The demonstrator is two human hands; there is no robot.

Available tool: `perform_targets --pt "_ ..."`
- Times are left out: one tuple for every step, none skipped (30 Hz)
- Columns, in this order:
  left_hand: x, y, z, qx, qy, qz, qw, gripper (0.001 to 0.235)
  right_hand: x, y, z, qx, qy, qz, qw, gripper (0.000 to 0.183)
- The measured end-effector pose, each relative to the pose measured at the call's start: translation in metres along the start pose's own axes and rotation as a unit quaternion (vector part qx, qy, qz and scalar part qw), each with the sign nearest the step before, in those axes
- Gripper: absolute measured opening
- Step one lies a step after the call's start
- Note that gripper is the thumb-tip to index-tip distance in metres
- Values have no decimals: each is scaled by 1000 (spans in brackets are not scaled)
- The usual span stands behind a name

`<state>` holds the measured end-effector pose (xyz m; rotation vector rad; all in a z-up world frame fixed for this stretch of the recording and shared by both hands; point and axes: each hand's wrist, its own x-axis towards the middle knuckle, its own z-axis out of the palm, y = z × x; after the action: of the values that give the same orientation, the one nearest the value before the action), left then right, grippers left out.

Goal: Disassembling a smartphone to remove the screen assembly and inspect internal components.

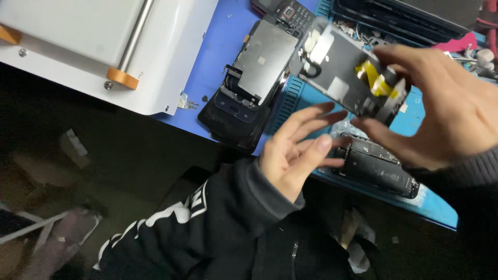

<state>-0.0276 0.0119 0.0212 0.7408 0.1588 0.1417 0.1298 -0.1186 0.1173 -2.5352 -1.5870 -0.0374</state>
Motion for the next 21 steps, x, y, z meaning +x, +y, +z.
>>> perform_targets --pt "-9 5 2 -26 3 15 1000 42 11 -2 -2 -1 17 -16 1000 87" --pt "-22 11 -2 -25 1 18 1000 42 22 0 4 -3 19 -17 1000 87" --pt "-36 17 -6 124 21 55 991 42 32 3 10 2 37 -41 998 84" --pt "-47 23 -10 269 41 93 958 41 43 7 14 6 56 -65 996 81" --pt "-45 37 -17 270 38 98 957 41 48 7 26 2 60 -67 996 81" --pt "-42 52 -22 499 76 249 827 53 54 7 35 20 58 -74 995 81" --pt "-38 67 -27 679 108 379 619 66 59 9 44 38 55 -82 994 80" --pt "-33 66 -34 676 102 391 616 66 66 3 49 28 65 -79 994 80" --pt "-28 66 -40 686 127 378 609 81 72 0 54 41 35 -74 996 78" --pt "-20 67 -46 696 147 364 601 97 78 -3 57 55 8 -63 996 76" --pt "-17 65 -49 693 137 377 599 97 84 -12 55 46 20 -56 997 76" --pt "-14 60 -51 703 151 360 595 101 86 -19 53 53 -7 -27 998 77" --pt "-10 55 -55 712 165 342 591 106 89 -25 52 61 -33 2 998 79" --pt "-5 54 -54 711 157 348 590 106 91 -26 52 59 -26 9 998 79" --pt "0 53 -54 728 166 320 584 113 92 -28 54 59 -44 17 997 81" --pt "3 51 -54 743 177 288 577 120 93 -29 56 62 -66 24 996 83" --pt "7 50 -54 743 171 291 577 120 92 -29 57 61 -62 29 996 83" --pt "9 48 -53 749 189 267 576 122 90 -30 59 76 -56 14 995 83" --pt "11 45 -53 754 206 242 574 125 87 -31 61 91 -50 0 995 83" --pt "11 44 -52 755 204 241 575 125 87 -34 60 93 -51 2 994 83" --pt "11 43 -52 751 206 246 578 122 87 -37 59 87 -56 11 995 81"
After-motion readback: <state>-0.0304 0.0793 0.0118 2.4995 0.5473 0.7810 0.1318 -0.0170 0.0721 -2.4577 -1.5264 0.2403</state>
